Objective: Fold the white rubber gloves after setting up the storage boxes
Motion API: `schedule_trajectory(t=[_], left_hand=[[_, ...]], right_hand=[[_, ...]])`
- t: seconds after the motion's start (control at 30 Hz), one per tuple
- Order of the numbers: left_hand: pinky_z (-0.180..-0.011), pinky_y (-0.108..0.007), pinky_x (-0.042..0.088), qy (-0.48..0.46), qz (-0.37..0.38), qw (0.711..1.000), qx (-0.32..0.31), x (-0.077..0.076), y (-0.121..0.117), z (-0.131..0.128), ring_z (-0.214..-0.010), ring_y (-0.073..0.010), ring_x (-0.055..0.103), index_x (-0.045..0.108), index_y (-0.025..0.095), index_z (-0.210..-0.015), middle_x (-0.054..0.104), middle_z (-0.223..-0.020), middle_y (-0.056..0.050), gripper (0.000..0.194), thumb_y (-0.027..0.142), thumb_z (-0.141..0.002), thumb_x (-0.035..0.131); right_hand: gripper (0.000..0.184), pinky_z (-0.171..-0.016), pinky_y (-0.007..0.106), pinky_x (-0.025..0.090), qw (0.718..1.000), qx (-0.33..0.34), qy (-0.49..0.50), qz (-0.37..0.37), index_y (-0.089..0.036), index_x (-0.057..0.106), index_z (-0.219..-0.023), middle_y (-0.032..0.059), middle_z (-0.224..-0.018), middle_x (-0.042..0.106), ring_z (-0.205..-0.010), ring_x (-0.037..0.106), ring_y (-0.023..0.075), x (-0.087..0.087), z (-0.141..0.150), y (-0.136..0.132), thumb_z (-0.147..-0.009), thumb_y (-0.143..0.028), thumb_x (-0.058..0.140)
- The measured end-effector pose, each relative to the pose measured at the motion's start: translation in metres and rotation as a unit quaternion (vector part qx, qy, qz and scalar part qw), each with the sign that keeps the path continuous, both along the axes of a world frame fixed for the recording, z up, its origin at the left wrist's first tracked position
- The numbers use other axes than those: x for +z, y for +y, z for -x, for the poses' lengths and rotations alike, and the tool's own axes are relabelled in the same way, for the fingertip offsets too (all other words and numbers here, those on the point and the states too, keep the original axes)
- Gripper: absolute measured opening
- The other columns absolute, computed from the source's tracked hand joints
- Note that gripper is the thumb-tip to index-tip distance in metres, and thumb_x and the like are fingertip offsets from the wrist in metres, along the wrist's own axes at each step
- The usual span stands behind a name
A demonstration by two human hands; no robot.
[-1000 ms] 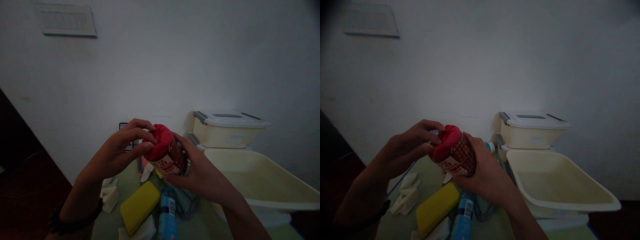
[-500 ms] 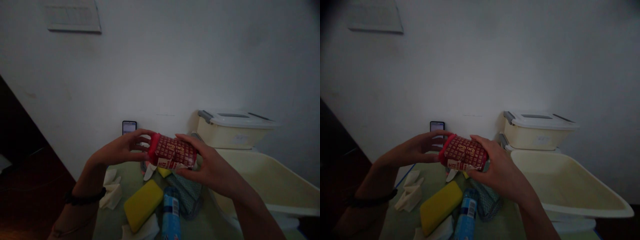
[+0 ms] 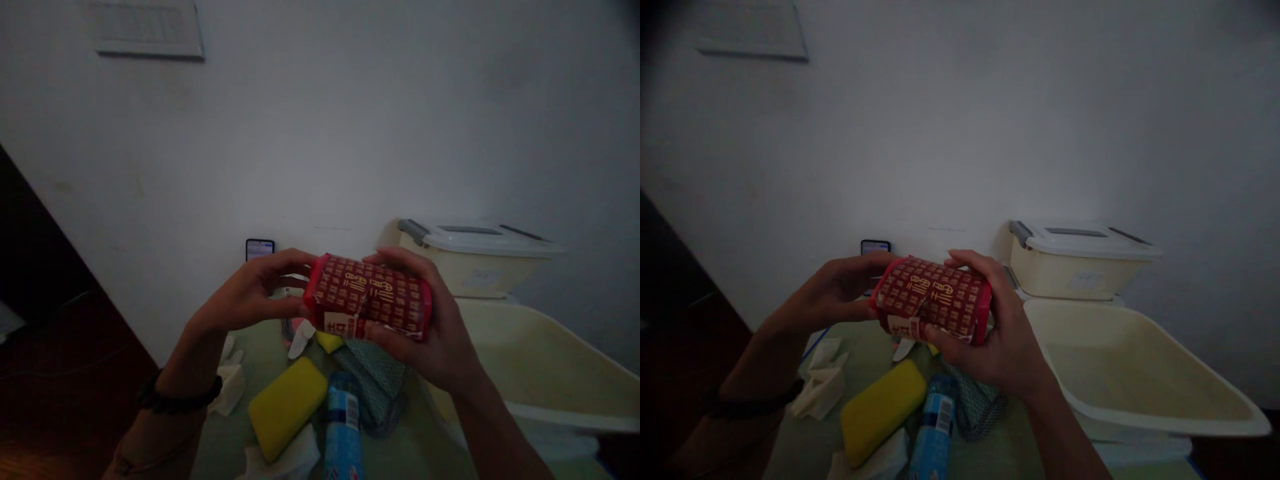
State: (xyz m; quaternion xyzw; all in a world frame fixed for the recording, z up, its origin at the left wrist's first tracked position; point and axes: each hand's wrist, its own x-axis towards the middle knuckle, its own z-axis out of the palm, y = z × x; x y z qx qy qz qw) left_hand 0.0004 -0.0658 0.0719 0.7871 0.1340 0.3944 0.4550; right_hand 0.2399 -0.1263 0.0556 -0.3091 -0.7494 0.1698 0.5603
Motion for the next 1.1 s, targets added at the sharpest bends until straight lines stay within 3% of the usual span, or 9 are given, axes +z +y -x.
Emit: schedule_trajectory(t=[0.17,0.4,0.57,0.77,0.93,1.1], left_hand=[[-0.091,-0.034,0.05,0.033,-0.074,0.997,0.013,0.001,0.0,0.001,-0.111,-0.0238,0.056,0.062,0.025,-0.122,0.058,-0.121,-0.009,0.049,0.028,-0.075,0.075],[-0.092,-0.035,0.045,0.111,-0.188,0.975,0.03,0.007,-0.003,0.004,-0.107,-0.0254,0.05,0.064,0.022,-0.115,0.055,-0.109,-0.008,0.05,0.044,-0.071,0.075],[-0.09,-0.037,0.046,0.101,-0.177,0.979,0.023,0.006,-0.006,-0.003,-0.107,-0.0261,0.05,0.06,0.022,-0.121,0.052,-0.113,-0.01,0.054,0.055,-0.077,0.065],[-0.09,-0.036,0.048,0.12,-0.151,0.98,0.052,0.009,-0.009,-0.006,-0.105,-0.0247,0.051,0.066,0.02,-0.111,0.053,-0.108,-0.009,0.05,0.059,-0.08,0.059],[-0.08,-0.03,0.052,0.104,-0.114,0.988,0.021,0.015,-0.013,-0.003,-0.092,-0.02,0.059,0.07,0.017,-0.097,0.059,-0.1,-0.009,0.037,0.044,-0.094,0.044],[-0.069,-0.024,0.052,0.087,-0.155,0.98,0.087,0.014,-0.01,-0.002,-0.079,-0.016,0.063,0.073,0.016,-0.091,0.066,-0.09,-0.008,0.023,0.033,-0.09,0.057]], right_hand=[[0.065,-0.095,0.032,0.048,0.997,0.031,0.065,0.02,-0.033,0.046,-0.123,0.0026,-0.124,0.048,-0.114,0.05,0.0203,-0.007,0.011,0.001,-0.067,-0.022,0.077],[0.064,-0.079,0.025,0.054,0.985,0.12,0.088,0.085,-0.033,0.045,-0.122,0.0015,-0.12,0.049,-0.104,0.055,0.0174,-0.007,0.018,-0.003,-0.067,-0.016,0.073],[0.061,-0.081,0.027,0.052,0.987,0.103,0.093,0.086,-0.032,0.049,-0.119,0.0009,-0.118,0.051,-0.1,0.056,0.0172,-0.005,0.014,-0.002,-0.066,-0.017,0.076],[0.048,-0.076,0.029,0.053,0.976,0.111,0.138,0.131,-0.033,0.058,-0.114,0.0008,-0.114,0.058,-0.091,0.06,0.0169,-0.008,0.003,0.009,-0.071,-0.022,0.074],[0.041,-0.074,0.032,0.054,0.93,0.198,0.239,0.198,-0.029,0.064,-0.105,0.0008,-0.101,0.066,-0.084,0.063,0.0183,-0.006,0.003,0.01,-0.067,-0.03,0.078],[0.04,-0.074,0.031,0.055,0.919,0.2,0.257,0.221,-0.028,0.066,-0.099,-0.0005,-0.11,0.066,-0.079,0.064,0.0153,0.0,0.004,0.007,-0.062,-0.024,0.08]])
